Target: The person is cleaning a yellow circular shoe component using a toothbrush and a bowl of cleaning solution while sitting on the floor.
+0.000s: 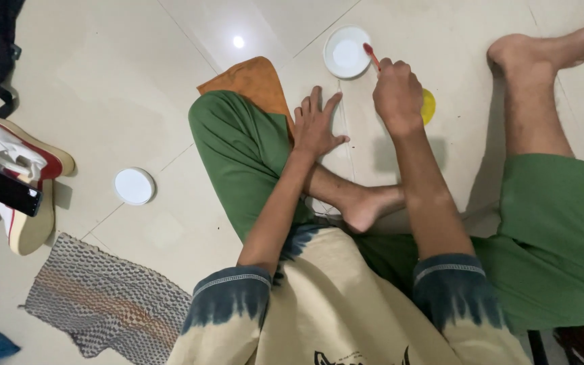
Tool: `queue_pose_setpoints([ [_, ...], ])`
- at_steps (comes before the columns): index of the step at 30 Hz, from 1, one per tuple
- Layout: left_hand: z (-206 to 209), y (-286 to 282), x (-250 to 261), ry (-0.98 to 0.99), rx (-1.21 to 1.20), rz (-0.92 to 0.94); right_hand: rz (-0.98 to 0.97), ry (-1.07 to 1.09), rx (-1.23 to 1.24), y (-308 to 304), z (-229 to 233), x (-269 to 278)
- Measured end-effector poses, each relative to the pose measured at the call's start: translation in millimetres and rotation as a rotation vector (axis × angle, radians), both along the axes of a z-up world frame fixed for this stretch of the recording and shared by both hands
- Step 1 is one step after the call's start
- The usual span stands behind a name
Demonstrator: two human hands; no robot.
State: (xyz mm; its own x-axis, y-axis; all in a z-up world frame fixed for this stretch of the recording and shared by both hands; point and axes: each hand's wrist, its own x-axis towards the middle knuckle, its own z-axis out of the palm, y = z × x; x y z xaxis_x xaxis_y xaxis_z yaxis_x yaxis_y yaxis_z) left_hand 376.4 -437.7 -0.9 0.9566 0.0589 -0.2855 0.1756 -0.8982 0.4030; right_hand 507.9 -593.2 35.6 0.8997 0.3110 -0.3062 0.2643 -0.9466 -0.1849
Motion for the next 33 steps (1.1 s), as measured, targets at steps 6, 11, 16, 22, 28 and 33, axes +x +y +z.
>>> queue_pose_setpoints([
  [6,2,0,2,0.102,0.04,-0.034,0.125,-0.055,-0.115,8,-4,1],
  [11,27,7,5,0.201,-0.031,-0.024,0.131,0.093,-0.067,2,-19,-5],
  [16,25,7,4,0.181,0.001,-0.035,0.135,0.088,-0.017,3,5,-11],
  [22,31,6,7,0.184,0.005,-0.043,0.098,-0.21,0.32,-23,15,-61],
  [28,30,5,6,0.207,-0.019,-0.03,-0.259,0.304,0.316,-54,16,-138],
  [33,30,4,6,0.211,0.012,-0.041,-0.328,0.367,0.329,-55,-2,-154],
])
